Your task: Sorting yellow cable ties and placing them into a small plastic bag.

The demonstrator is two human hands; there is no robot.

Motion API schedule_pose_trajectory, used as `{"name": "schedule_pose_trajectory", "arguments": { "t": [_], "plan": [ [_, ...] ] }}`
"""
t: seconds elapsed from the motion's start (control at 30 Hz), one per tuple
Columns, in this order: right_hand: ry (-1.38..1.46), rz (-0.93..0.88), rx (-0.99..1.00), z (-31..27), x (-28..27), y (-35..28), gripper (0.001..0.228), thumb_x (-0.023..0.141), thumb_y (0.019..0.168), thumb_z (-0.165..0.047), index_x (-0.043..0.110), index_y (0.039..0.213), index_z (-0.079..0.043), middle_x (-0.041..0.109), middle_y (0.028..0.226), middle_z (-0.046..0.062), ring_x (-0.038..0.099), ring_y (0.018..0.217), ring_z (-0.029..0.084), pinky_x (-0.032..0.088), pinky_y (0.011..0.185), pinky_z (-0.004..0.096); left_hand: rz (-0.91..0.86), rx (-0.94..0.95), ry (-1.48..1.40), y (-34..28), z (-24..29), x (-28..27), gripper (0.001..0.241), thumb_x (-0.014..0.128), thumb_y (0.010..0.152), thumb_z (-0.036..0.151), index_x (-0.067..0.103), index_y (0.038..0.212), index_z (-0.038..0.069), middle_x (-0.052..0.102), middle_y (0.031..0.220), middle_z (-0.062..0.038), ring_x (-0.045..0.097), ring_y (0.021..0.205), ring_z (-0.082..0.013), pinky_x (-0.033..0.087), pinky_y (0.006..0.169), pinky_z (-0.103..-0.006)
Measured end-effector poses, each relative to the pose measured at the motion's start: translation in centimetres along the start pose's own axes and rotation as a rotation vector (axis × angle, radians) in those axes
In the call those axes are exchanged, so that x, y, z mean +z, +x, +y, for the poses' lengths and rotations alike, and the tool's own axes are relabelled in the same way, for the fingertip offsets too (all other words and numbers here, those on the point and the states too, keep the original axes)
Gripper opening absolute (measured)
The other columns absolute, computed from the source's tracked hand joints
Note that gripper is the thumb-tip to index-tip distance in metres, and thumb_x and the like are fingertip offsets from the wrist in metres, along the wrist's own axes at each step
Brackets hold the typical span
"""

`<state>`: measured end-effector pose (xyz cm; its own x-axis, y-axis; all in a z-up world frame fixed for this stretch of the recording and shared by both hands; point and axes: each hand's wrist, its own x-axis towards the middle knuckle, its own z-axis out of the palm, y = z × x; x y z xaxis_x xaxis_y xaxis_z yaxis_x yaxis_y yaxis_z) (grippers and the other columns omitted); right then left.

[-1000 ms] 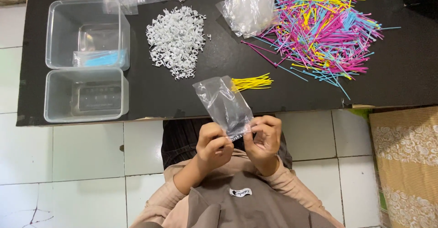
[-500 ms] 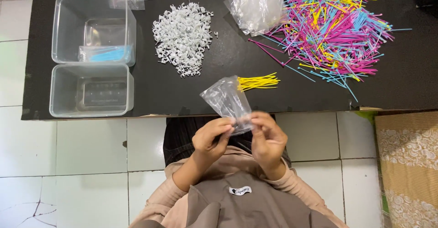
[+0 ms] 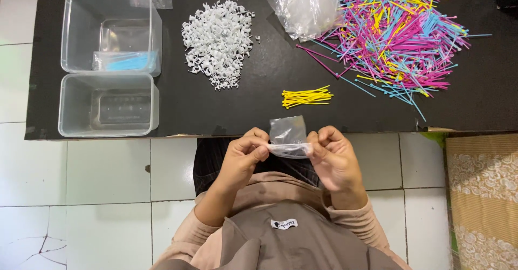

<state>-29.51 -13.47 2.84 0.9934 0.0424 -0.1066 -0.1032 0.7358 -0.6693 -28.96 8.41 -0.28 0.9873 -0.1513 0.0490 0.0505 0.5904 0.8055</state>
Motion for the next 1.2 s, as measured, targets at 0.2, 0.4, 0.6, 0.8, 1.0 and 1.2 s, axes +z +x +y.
{"name": "schedule_pose_trajectory", "arguments": {
  "t": [0.2,0.4,0.6,0.8,1.0,1.2],
  "plan": [
    [0.209,0.003,0.142,-1.6,0.9,0.5,0.027,0.065,0.089,0.006,0.049,0.091,-0.015,0.061,0.07,0.01,0.051,0.075,0.019,0.044,0.072,0.032,-0.099,-0.025,0.007,-0.1,0.3,1.3,0.013,0.073,0.093,0.006,0.076,0.091,-0.007,0.058,0.088,-0.016,0.054,0.07,-0.0131,0.052,0.062,-0.0261],
    [0.397,0.031,0.354,-2.5,-0.8,0.8,0.018,0.054,0.099,-0.005,0.044,0.098,-0.02,0.049,0.074,0.001,0.055,0.071,0.014,0.048,0.073,0.029,-0.178,-0.106,-0.074,0.1,0.6,2.2,0.02,0.07,0.095,0.011,0.07,0.086,-0.006,0.054,0.089,-0.015,0.049,0.073,-0.0134,0.047,0.066,-0.026],
    [0.109,-0.185,0.087,-1.0,1.6,1.8,0.047,0.07,0.081,0.008,0.041,0.111,-0.012,0.048,0.081,0.012,0.059,0.073,0.023,0.051,0.073,0.033,-0.094,-0.034,-0.255,1.2,2.5,2.6,0.034,0.08,0.083,0.009,0.052,0.094,-0.005,0.044,0.102,-0.017,0.048,0.079,-0.0154,0.048,0.067,-0.0263],
    [-0.327,-0.031,-0.247,2.3,3.7,3.8,0.048,0.078,0.078,0.012,0.042,0.098,-0.012,0.056,0.083,0.007,0.052,0.075,0.01,0.043,0.07,0.02,0.163,0.268,0.234,4.1,2.2,1.7,0.024,0.068,0.091,-0.01,0.049,0.083,0.003,0.048,0.093,-0.009,0.055,0.068,-0.0115,0.051,0.063,-0.0253],
    [-0.546,0.196,-0.596,4.5,3.4,6.1,0.043,0.078,0.084,0.009,0.041,0.095,-0.01,0.053,0.081,0.007,0.051,0.073,0.013,0.043,0.068,0.022,0.293,0.439,0.462,5.2,0.7,2.4,0.011,0.07,0.087,-0.01,0.066,0.088,0.0,0.055,0.091,-0.011,0.061,0.073,-0.016,0.052,0.067,-0.0281],
    [-0.747,0.282,-0.793,4.4,3.3,7.5,0.032,0.074,0.086,0.015,0.048,0.093,-0.003,0.05,0.084,0.008,0.054,0.075,0.016,0.046,0.073,0.025,0.261,0.553,0.764,5.8,1.9,4.2,0.02,0.073,0.087,-0.005,0.059,0.081,0.008,0.056,0.082,-0.005,0.054,0.066,-0.015,0.047,0.063,-0.0274]
  ]
}}
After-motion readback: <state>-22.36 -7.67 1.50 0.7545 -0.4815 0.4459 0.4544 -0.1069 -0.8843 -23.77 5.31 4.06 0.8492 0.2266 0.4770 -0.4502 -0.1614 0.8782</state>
